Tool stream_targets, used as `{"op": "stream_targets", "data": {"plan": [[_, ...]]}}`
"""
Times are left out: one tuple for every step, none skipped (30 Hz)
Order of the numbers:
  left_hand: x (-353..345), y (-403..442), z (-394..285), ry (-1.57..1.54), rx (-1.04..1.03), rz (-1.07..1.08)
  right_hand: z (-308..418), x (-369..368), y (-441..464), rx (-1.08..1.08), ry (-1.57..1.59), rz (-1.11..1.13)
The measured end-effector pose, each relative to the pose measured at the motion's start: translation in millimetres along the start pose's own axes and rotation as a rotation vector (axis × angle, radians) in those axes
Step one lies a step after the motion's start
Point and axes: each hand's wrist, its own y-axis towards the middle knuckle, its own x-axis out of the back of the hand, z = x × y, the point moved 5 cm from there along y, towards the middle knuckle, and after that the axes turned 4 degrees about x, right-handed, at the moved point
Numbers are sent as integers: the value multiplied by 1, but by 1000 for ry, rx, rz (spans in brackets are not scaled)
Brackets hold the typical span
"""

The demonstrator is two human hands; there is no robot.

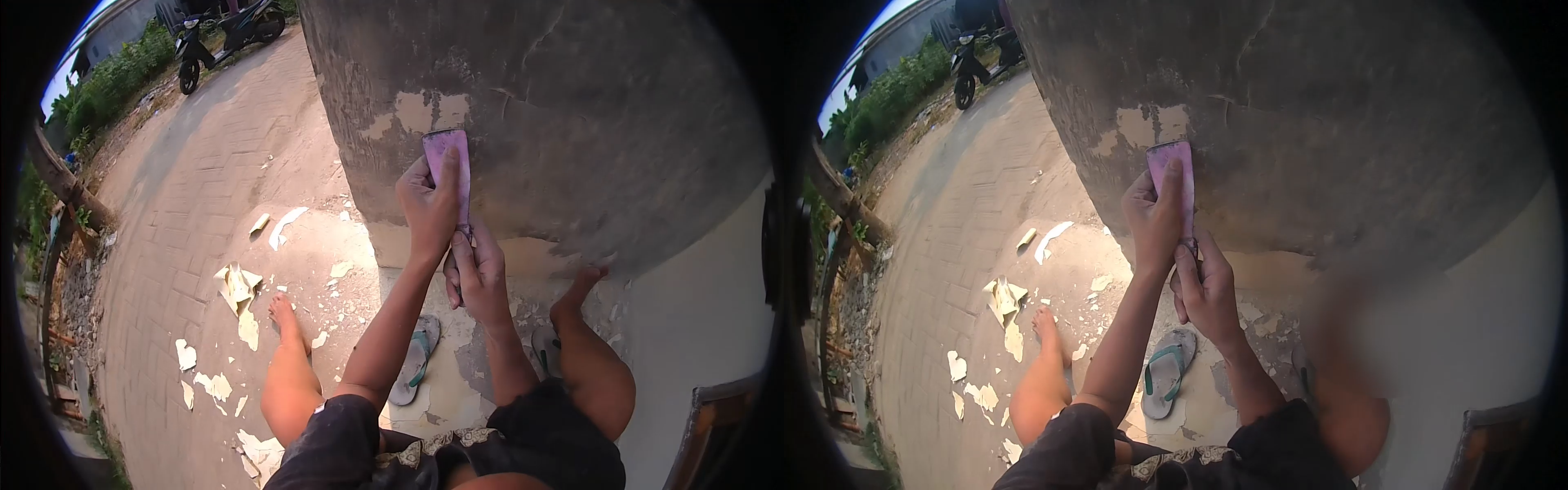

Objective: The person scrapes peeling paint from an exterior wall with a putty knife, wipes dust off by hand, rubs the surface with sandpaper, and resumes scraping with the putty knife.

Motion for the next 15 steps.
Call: {"op": "stream_targets", "data": {"plan": [[-1,0,-1,16,-2,-8,4,0,-1,-12,2,-5],[-2,2,-4,31,-10,-12,6,0,0,-19,6,-10],[-4,8,-8,10,-29,7,6,-2,8,13,13,-12],[-6,10,-11,-13,-27,18,5,-2,11,24,15,-16],[-5,4,-9,-33,-7,16,4,-1,7,12,16,-18],[-3,-4,-5,-5,20,-9,3,1,-3,-32,39,-23],[-3,-1,-3,18,10,-19,4,1,-2,-37,66,-24],[-3,2,-2,40,1,-28,5,1,1,-42,92,-25],[-5,9,-10,22,-24,-14,14,-2,6,3,34,-31],[-8,16,-19,2,-41,1,15,-3,15,26,31,-15],[-8,14,-20,-17,-33,5,15,-3,19,22,25,-1],[-5,1,-14,-4,4,-8,15,-3,12,0,22,14],[-5,0,-11,2,-2,-10,13,-1,6,-10,58,22],[-6,4,-10,5,-26,-5,11,-1,6,-6,53,17],[-7,5,-12,17,-34,-33,10,-2,5,-7,47,10]]}}
